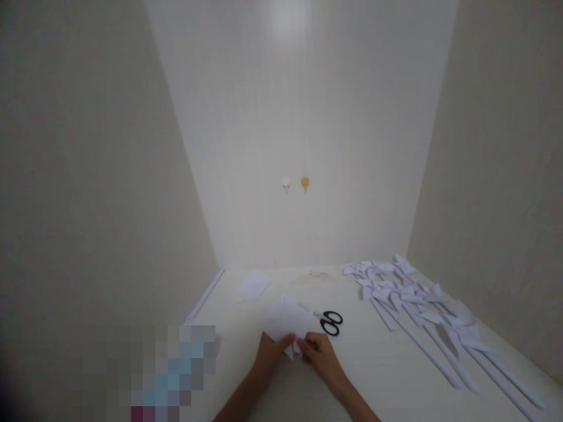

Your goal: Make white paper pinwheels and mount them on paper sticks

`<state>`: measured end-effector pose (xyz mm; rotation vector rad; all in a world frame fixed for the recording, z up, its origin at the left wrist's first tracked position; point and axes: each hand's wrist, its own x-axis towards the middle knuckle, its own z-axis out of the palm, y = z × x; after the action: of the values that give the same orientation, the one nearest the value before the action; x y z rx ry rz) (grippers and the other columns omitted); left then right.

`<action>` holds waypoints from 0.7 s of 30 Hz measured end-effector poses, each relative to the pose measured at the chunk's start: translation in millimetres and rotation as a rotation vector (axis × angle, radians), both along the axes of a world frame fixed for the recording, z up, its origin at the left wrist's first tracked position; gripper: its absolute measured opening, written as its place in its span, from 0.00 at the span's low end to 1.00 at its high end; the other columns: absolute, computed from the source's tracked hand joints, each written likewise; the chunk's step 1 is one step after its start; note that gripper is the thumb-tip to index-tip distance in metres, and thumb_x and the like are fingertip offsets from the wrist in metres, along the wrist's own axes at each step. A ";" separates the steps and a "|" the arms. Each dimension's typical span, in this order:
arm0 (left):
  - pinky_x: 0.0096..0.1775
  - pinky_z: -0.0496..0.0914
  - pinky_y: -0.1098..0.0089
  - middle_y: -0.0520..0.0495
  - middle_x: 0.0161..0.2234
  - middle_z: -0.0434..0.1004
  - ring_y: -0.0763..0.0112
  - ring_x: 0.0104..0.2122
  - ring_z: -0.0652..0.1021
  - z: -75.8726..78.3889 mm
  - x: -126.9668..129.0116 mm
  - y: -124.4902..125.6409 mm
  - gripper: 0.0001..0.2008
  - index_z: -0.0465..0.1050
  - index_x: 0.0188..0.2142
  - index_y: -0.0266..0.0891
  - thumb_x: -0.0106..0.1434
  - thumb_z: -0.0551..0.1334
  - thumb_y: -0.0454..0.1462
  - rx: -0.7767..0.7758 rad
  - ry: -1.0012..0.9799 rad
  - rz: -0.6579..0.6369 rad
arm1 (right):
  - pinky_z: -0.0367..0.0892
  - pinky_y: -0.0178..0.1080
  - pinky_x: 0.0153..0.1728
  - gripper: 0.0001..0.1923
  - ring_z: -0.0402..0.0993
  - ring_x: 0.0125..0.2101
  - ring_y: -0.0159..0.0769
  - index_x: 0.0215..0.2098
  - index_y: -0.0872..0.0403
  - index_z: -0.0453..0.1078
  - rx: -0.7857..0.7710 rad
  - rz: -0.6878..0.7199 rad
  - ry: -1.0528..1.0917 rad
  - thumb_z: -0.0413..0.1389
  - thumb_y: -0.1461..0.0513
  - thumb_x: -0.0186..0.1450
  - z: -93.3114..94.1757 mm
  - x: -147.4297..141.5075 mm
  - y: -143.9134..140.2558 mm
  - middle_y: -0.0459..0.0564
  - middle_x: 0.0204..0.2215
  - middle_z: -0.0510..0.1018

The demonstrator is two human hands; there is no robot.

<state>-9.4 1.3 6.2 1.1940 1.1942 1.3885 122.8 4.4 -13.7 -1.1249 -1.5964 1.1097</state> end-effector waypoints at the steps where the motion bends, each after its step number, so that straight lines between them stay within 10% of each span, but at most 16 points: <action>1: 0.31 0.68 0.72 0.47 0.26 0.76 0.67 0.28 0.74 0.6 -0.2 0.0 0.11 0.72 0.27 0.34 0.40 0.64 0.34 0.000 -0.008 -0.005 | 0.52 0.29 0.15 0.20 0.56 0.13 0.26 0.13 0.56 0.58 -0.007 0.021 0.015 0.47 0.49 0.52 0.9 0.0 -1.0 0.41 0.09 0.61; 21: 0.34 0.68 0.69 0.43 0.31 0.76 0.64 0.31 0.74 -0.8 -1.1 0.9 0.11 0.73 0.27 0.32 0.40 0.64 0.34 0.021 -0.073 -0.057 | 0.52 0.29 0.16 0.07 0.56 0.14 0.25 0.16 0.58 0.69 0.015 0.042 -0.108 0.53 0.63 0.48 2.2 -0.6 -4.6 0.41 0.11 0.65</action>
<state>-10.5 2.2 5.4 1.1733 1.0890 1.3936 122.2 -0.2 -11.5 -1.1626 -1.7161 1.0782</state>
